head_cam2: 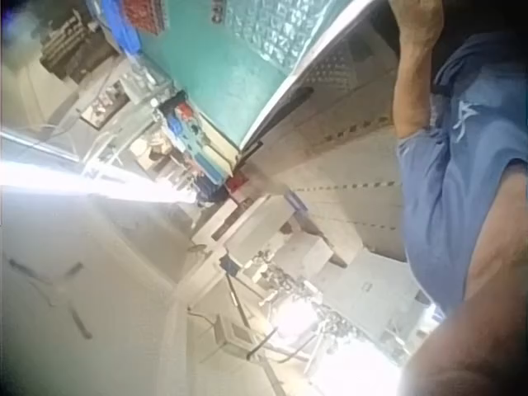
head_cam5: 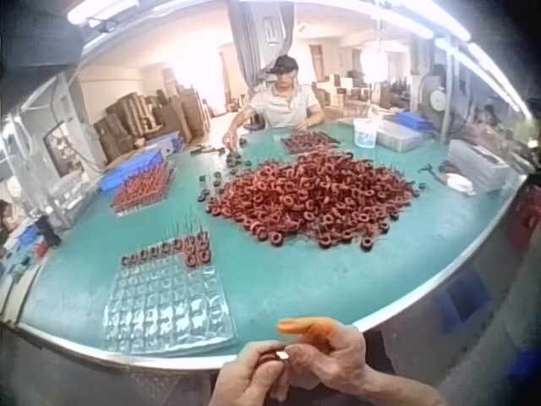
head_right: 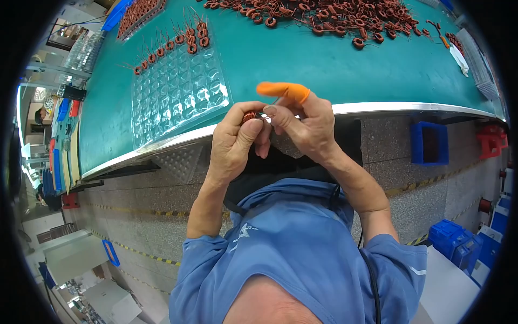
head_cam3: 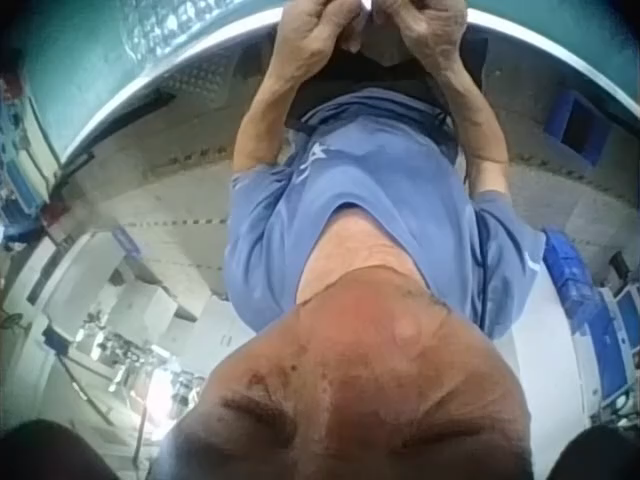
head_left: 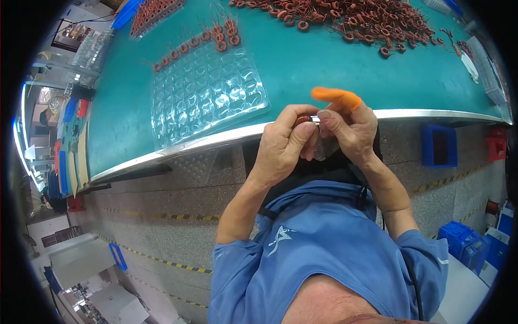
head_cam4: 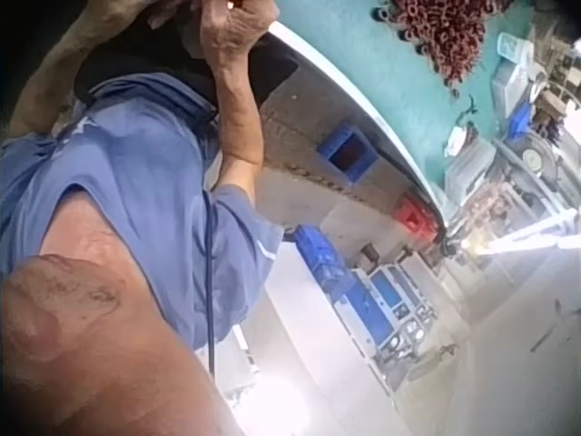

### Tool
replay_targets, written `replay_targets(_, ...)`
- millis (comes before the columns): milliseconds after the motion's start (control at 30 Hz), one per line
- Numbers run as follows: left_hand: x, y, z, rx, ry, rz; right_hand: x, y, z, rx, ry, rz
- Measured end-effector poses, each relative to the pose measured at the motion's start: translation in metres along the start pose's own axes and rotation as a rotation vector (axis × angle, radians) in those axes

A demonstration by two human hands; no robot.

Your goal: The recorder is manually inspecting small copper wire coils and placing them into a plastic organizer tray at an industrial workbench.

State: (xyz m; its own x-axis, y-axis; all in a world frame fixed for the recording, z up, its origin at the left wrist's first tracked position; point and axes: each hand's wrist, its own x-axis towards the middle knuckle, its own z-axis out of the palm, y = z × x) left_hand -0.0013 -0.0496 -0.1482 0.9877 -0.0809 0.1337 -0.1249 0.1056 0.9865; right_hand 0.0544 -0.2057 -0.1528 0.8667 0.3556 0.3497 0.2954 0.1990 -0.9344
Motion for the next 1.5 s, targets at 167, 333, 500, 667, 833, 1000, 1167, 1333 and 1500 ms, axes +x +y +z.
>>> replay_targets(167,0.0,0.003,0.006,0.107,0.057,-0.008,0.001,-0.004,0.001,-0.169,0.028,-0.081)
replay_targets(333,0.004,-0.002,0.002,-0.133,0.181,-0.055,0.01,0.006,-0.001,-0.019,0.236,0.054)
replay_targets(500,0.013,-0.002,-0.004,0.376,0.161,0.078,-0.005,0.007,-0.006,0.084,0.006,0.314)
replay_targets(667,0.019,0.004,-0.012,0.768,0.138,0.373,0.006,0.003,-0.002,0.127,-0.067,0.354)
replay_targets(833,0.021,0.022,-0.031,1.079,-0.138,0.461,0.005,-0.003,-0.002,0.243,-0.141,0.377)
replay_targets(1000,0.017,0.046,-0.034,0.764,-0.36,0.226,0.007,-0.003,-0.01,0.393,-0.178,0.485)
replay_targets(1167,0.014,0.043,-0.036,0.896,-0.253,0.202,0.012,-0.016,0.002,-0.036,-0.087,0.412)
replay_targets(1333,0.007,0.003,-0.021,0.012,-0.007,0.101,0.004,-0.019,0.012,-0.242,0.118,0.122)
replay_targets(1500,0.0,-0.028,-0.006,-0.345,0.026,0.143,0.013,-0.015,0.001,-0.017,-0.05,0.398)
